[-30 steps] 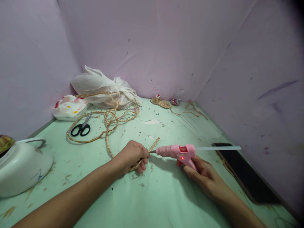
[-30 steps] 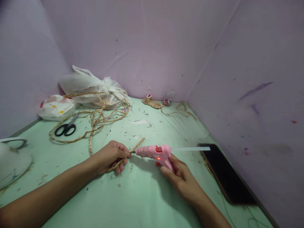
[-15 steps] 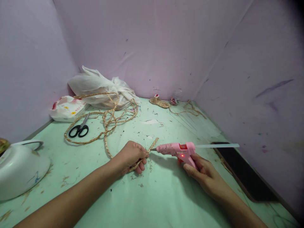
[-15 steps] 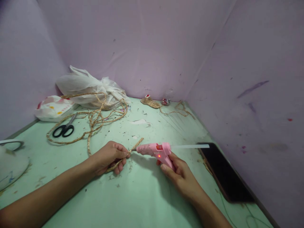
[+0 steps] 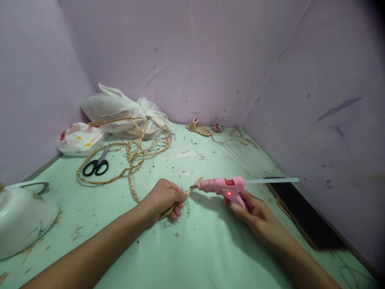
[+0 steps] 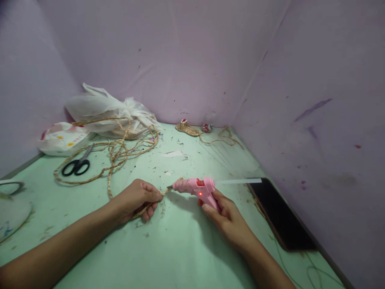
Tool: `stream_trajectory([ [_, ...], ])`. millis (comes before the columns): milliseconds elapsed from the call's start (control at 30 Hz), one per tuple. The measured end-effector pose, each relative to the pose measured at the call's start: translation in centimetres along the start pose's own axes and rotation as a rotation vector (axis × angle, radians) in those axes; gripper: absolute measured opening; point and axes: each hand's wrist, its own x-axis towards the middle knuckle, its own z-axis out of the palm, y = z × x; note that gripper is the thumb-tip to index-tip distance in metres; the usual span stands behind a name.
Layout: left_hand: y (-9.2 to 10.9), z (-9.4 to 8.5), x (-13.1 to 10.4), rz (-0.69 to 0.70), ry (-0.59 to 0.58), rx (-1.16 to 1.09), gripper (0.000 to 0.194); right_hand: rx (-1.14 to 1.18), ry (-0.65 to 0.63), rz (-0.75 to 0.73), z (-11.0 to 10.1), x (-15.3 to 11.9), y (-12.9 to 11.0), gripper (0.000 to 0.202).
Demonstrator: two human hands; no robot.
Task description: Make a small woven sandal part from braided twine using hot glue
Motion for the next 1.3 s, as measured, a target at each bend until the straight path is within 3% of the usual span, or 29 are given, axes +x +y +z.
stream_trajectory([
  [600,0.0,0.2,0.0,-0.018,0.038,-0.021,0.007,0.000,0.014,-0.001,-0.5,0.1,-0.1,0.030],
  [900,-0.1,0.2,0.3,-0.005,0.037,-0.023,0.007,0.007,0.031,0.017,-0.7,0.2,0.7,0.042],
  [1300,0.1,0.3,0.2,-0.010,0.048,-0.030,0.008,0.024,0.137,0.052,-0.7,0.4,0.8,0.044],
])
